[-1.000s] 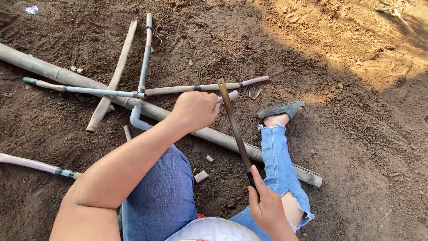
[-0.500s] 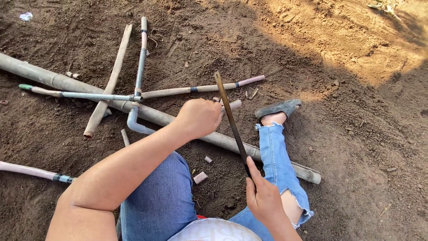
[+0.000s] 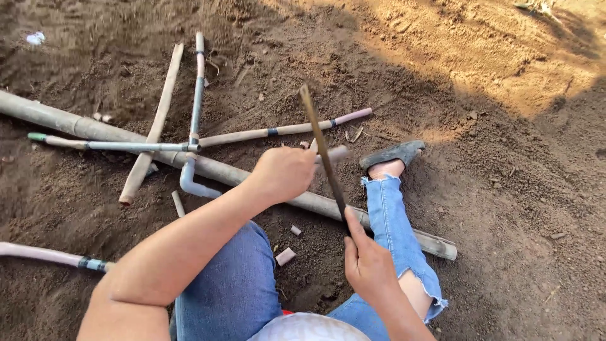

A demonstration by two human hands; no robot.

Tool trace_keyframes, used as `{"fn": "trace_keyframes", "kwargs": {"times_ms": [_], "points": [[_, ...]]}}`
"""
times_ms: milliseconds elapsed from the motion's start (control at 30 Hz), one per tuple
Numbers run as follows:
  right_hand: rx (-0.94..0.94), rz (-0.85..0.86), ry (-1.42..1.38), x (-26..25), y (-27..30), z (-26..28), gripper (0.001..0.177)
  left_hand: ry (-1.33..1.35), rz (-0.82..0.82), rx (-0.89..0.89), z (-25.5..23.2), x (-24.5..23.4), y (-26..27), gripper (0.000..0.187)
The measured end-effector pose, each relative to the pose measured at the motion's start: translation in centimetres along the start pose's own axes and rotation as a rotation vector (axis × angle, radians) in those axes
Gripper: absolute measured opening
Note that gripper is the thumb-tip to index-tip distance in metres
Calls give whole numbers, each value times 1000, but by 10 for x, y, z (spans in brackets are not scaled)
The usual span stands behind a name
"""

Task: A person is sawing a PVC pipe using a handheld hacksaw blade while sitting on the ground.

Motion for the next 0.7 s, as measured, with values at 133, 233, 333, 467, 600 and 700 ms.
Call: {"fn": "trace_keyframes", "kwargs": {"times_ms": [133,233,333,467,600,700], "points": [[-25,47,28,6,18,-1,67,25,-233,-166,43,-13,14,29],[43,50,-41,0,22,-5,63,-17,-219,-49,14,-8,21,29],[-36,-28,-57,-9,7,14,64,-22,-107,177,-24,1,24,25],[-136,-48,-75,-11,0,25,61,-20,-126,-83,27,-4,13,28],[-166,9,-145,-6,15,29,61,-127,-238,-95,38,-17,21,33],[-147,-34,-56,-3,3,23,63,-77,108,-48,2,9,18,30]]}}
Point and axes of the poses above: each hand's wrist, its own y-axis away from the middle knuckle, its own x-axis out of the palm, z = x × y, the point moved 8 cm from there along -y, towards the middle knuckle, and after that the axes turned 8 degrees about -z, right-handed, at the moved point
